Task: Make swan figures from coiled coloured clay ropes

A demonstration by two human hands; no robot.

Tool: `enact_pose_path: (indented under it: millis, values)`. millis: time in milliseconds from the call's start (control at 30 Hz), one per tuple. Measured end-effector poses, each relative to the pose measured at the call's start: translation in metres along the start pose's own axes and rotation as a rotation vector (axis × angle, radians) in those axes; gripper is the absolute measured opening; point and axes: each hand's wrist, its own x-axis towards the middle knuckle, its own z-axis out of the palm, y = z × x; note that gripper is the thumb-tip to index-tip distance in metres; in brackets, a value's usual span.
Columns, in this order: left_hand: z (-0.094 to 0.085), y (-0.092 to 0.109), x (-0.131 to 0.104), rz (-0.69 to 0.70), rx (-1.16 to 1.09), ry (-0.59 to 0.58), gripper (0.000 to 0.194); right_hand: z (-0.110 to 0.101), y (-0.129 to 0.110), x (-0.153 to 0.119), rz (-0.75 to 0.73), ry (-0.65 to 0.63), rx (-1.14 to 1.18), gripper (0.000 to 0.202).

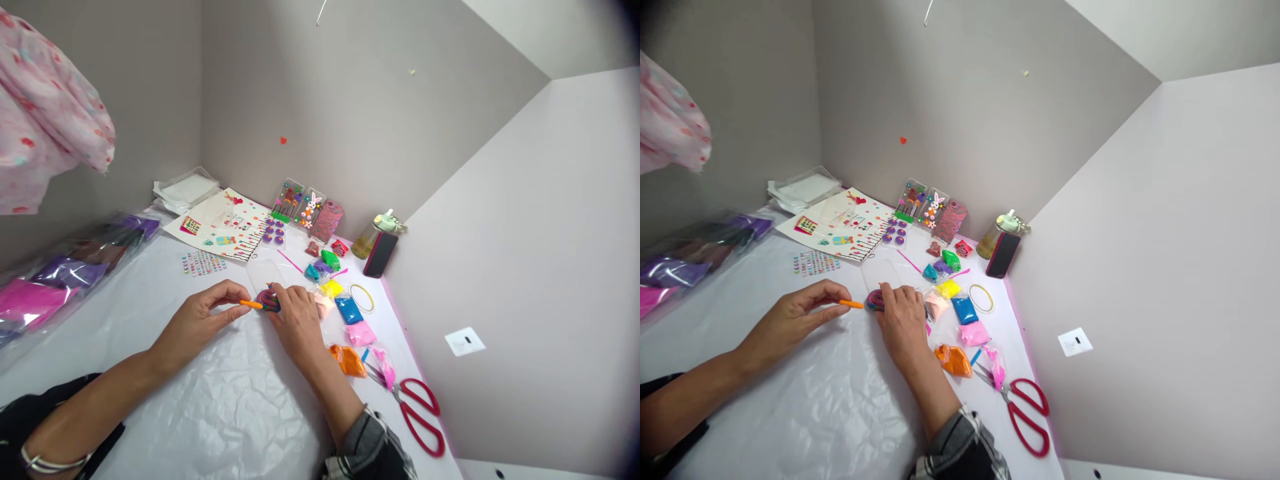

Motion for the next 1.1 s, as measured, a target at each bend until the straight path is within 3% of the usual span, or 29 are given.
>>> enact_pose_path:
  millis: [67, 200, 300, 467, 600, 767, 1100]
  values:
    - [0.0, -0.003, 0.0, 0.006, 0.005, -0.005, 0.025, 0.001, 0.001, -0.002, 0.028, 0.075, 0.157, 0.051]
    - [0.0, -0.007, -0.003, 0.044, 0.015, -0.013, 0.023, -0.002, 0.0, -0.008, 0.081, 0.186, 0.781, 0.04]
    - [0.0, -0.006, -0.005, 0.133, 0.049, -0.032, 0.015, -0.008, -0.004, -0.012, 0.163, 0.171, 1.109, 0.031]
    - [0.001, -0.002, -0.007, 0.308, 0.046, -0.037, 0.005, -0.019, -0.007, -0.011, 0.322, 0.082, 1.454, 0.038]
    - [0.002, -0.004, -0.007, 0.391, 0.044, -0.036, 0.005, -0.023, -0.007, -0.011, 0.367, 0.04, 1.606, 0.041]
    - [0.003, -0.008, -0.008, 0.445, 0.075, -0.038, 0.008, -0.024, -0.012, -0.012, 0.321, 0.012, 1.689, 0.04]
    - [0.004, -0.009, -0.008, 0.462, 0.093, -0.045, 0.008, -0.019, -0.018, -0.011, 0.313, 0.116, 1.649, 0.03]
